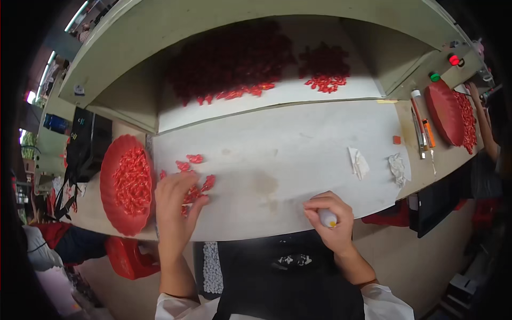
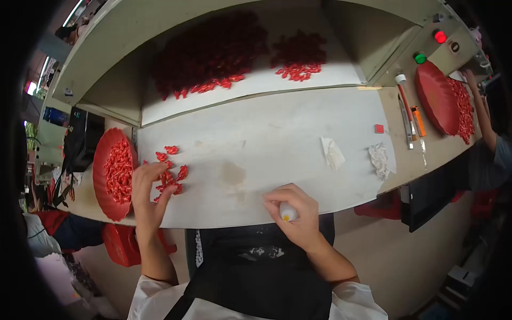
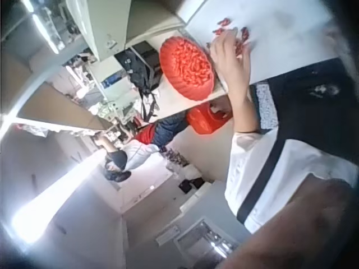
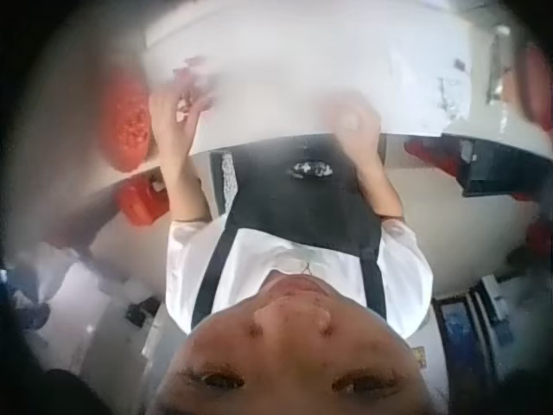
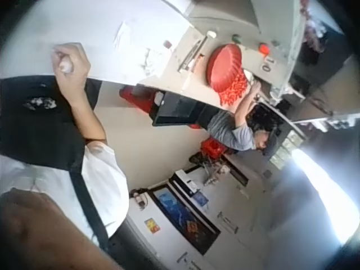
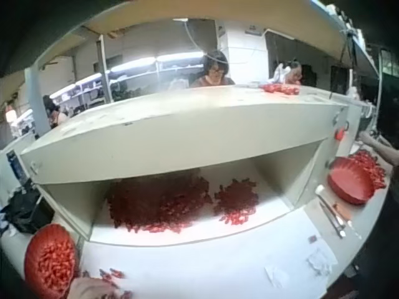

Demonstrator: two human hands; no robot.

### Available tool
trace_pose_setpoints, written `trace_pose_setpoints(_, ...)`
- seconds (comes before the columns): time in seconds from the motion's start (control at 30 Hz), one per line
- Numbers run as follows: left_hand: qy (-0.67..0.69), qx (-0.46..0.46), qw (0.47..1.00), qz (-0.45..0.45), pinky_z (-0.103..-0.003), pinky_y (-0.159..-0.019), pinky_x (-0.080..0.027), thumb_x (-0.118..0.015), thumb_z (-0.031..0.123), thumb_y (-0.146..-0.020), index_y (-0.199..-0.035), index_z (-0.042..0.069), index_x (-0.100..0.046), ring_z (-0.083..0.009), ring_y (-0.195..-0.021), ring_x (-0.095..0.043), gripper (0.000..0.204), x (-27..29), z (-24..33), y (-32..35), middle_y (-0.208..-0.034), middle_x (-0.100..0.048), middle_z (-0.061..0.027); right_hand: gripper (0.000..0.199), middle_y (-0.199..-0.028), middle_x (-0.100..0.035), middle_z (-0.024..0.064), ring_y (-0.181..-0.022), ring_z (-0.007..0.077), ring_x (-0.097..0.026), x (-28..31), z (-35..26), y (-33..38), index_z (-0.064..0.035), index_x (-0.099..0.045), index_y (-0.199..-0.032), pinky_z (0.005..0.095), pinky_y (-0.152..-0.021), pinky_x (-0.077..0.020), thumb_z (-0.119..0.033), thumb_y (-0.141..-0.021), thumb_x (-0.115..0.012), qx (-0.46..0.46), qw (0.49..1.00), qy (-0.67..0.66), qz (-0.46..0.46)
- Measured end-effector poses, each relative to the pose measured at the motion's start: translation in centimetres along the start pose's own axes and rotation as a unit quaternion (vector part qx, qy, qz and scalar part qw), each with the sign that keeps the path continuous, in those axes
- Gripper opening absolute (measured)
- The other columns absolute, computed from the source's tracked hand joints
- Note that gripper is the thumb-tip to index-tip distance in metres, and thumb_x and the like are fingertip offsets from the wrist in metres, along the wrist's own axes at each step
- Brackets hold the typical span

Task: Gluing small red plastic toy or electronic components together at a factory workbench.

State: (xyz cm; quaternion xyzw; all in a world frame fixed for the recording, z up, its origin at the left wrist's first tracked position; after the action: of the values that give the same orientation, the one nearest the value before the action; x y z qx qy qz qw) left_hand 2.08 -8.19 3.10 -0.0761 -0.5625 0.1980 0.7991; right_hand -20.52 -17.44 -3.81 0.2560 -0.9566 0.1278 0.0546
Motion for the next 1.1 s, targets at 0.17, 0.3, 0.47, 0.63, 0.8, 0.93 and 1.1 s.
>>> trace_pose_setpoints(0.17, 0.089, -0.099, 0.991, 0.005, -0.032, -0.080, -0.039, -0.059, 0.004, -0.069, -0.095, 0.002, -0.056, -0.0254, -0.090, -0.051, 0.026, -4.3, 5.5, -13.1, -0.094, -0.058, -0.0099, 0.021, -0.078, -0.056, 0.0088, -0.062, 0.0131, -0.053, 3.3, 0.9, -0.6, -0.0029, -0.058, -0.087, 0.0226, -0.060, -0.0418, 0.005, -0.068, -0.061, -0.011, 0.999, 0.019, 0.027)
trace_pose_setpoints(0.3, 0.050, -0.025, 0.995, -0.088, -0.032, -0.073, -0.042, -0.053, 0.004, -0.074, -0.094, 0.005, -0.059, -0.0270, -0.085, -0.054, 0.021, -11.5, 5.4, -22.7, -0.090, -0.058, -0.0123, 0.036, -0.083, -0.050, 0.0080, -0.063, 0.0121, -0.050, 3.7, 1.6, 0.2, -0.0027, -0.049, -0.099, 0.0226, -0.062, -0.0406, 0.006, -0.066, -0.062, -0.028, 0.998, -0.016, 0.057)
trace_pose_setpoints(0.47, -0.097, -0.196, 0.975, -0.039, -0.034, -0.076, -0.043, -0.050, 0.005, -0.073, -0.075, 0.005, -0.061, -0.0248, -0.090, -0.052, 0.011, -16.8, 6.6, -26.0, -0.089, -0.056, -0.0111, 0.050, -0.094, -0.041, 0.0114, -0.071, 0.0132, -0.047, 4.5, 2.6, 0.9, -0.0024, -0.033, -0.107, 0.0243, -0.066, -0.0396, 0.012, -0.064, -0.054, -0.006, 0.997, -0.063, 0.053)
trace_pose_setpoints(0.63, -0.078, -0.170, 0.982, 0.018, -0.034, -0.071, -0.043, -0.053, 0.006, -0.072, -0.082, 0.007, -0.059, -0.0234, -0.080, -0.054, 0.012, -16.2, 6.8, -25.7, -0.084, -0.057, -0.0093, 0.046, -0.100, -0.036, 0.0151, -0.078, 0.0175, -0.045, 4.4, 1.9, 0.6, -0.0010, -0.028, -0.105, 0.0286, -0.074, -0.0381, 0.011, -0.064, -0.045, 0.025, 0.998, -0.054, -0.002)
trace_pose_setpoints(0.8, 0.498, 0.122, 0.854, -0.084, -0.022, -0.064, -0.041, -0.055, 0.008, -0.077, -0.099, 0.003, -0.052, -0.0104, -0.071, -0.051, 0.023, -13.9, 4.4, -19.5, -0.088, -0.057, -0.0093, 0.040, -0.100, -0.039, 0.0153, -0.087, 0.0215, -0.043, 4.2, 1.4, 1.4, 0.0018, -0.034, -0.106, 0.0301, -0.082, -0.0346, 0.006, -0.069, -0.047, 0.029, 0.996, -0.083, -0.010)
trace_pose_setpoints(0.93, 0.690, 0.215, 0.664, -0.191, -0.022, -0.069, -0.043, -0.054, 0.007, -0.079, -0.109, 0.001, -0.048, -0.0103, -0.076, -0.053, 0.031, -13.5, 6.6, -9.6, -0.098, -0.057, -0.0107, 0.035, -0.100, -0.041, 0.0146, -0.093, 0.0237, -0.043, 4.5, 0.8, 1.4, 0.0033, -0.044, -0.106, 0.0296, -0.083, -0.0340, 0.002, -0.072, -0.051, 0.010, 1.000, -0.015, 0.021)
trace_pose_setpoints(1.1, 0.793, 0.275, 0.511, -0.187, -0.025, -0.077, -0.044, -0.053, 0.007, -0.081, -0.108, 0.002, -0.049, -0.0146, -0.085, -0.056, 0.028, -13.9, 6.4, -1.9, -0.096, -0.057, -0.0097, 0.038, -0.099, -0.040, 0.0126, -0.091, 0.0213, -0.048, 4.4, -1.1, 1.4, 0.0043, -0.047, -0.111, 0.0278, -0.078, -0.0385, 0.001, -0.074, -0.051, 0.010, 0.996, -0.055, 0.071)
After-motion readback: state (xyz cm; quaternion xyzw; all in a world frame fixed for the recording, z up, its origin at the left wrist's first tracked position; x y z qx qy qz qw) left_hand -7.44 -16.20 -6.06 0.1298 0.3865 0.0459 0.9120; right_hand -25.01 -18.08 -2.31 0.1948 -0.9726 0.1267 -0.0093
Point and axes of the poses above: each hand's wrist, its own y-axis away from the middle knuckle, its own x-axis out of the back of the hand, z = x × y, the point moved 9 cm from there along -y, towards the middle knuckle
